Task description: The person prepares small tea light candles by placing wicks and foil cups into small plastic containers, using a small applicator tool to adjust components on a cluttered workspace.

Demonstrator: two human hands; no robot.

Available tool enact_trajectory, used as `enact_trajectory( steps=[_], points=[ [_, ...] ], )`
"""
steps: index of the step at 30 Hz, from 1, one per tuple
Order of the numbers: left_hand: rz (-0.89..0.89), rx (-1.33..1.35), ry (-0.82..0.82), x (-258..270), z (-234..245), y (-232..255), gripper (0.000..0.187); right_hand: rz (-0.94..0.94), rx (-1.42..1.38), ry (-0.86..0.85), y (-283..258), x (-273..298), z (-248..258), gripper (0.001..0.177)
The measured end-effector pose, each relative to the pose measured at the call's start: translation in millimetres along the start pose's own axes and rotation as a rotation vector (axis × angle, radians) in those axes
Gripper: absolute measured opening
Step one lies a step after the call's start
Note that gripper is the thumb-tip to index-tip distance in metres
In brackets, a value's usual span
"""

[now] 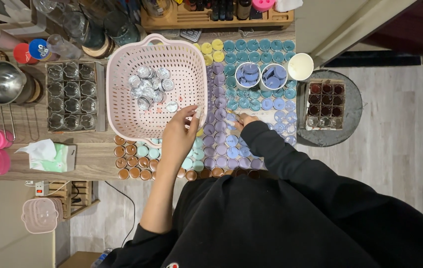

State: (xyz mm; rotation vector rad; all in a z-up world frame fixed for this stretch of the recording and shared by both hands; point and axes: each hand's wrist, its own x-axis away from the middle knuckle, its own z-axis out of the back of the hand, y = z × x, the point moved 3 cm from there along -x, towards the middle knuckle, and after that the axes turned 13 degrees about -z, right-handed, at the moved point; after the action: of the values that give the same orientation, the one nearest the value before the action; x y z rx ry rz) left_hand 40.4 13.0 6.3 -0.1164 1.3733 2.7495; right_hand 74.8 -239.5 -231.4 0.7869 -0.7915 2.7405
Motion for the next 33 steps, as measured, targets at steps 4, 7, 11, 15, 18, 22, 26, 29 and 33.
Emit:
enact_trajectory(
  steps=[4, 7, 11, 15, 18, 22, 26, 29, 33],
  points=[
    [-0.009, -0.003, -0.011, -3, -7, -2, 0.03, 0.033, 0.056, -0.034, 9, -9, -18, 0.034],
    [-0.003, 0.003, -0.013, -3, -6, -3, 0.03, 0.079, 0.035, -0.009, 15, -12, -28, 0.027],
    [-0.011, 0.017, 0.0, -2, -5, -7, 0.032, 0.074, -0.106, 0.054, 9, -2, -15, 0.028],
    [0.084, 0.013, -0.031, 0, -14, -5, 0.033, 0.022, -0.607, -0.275, -13, 23, 18, 0.031],
    [0.121, 0.183, -0.209, 2, -30, 5, 0.046, 0.023, -0.854, -0.56, -46, 55, 56, 0.031],
    [-0.131, 0.62, -0.126, 6, -53, 33, 0.048, 0.061, -0.976, -0.634, -83, 105, 102, 0.032],
    [0.036, 0.477, -0.004, 6, -59, 43, 0.048, 0.068, -0.958, -0.4, -102, 123, 122, 0.033],
    [-0.012, 0.459, 0.032, 6, -57, 48, 0.052, 0.194, -0.843, -0.296, -111, 131, 129, 0.027],
    [-0.053, 0.448, 0.07, 7, -56, 48, 0.055, 0.278, -0.503, -0.082, -121, 144, 148, 0.023]
  ],
)
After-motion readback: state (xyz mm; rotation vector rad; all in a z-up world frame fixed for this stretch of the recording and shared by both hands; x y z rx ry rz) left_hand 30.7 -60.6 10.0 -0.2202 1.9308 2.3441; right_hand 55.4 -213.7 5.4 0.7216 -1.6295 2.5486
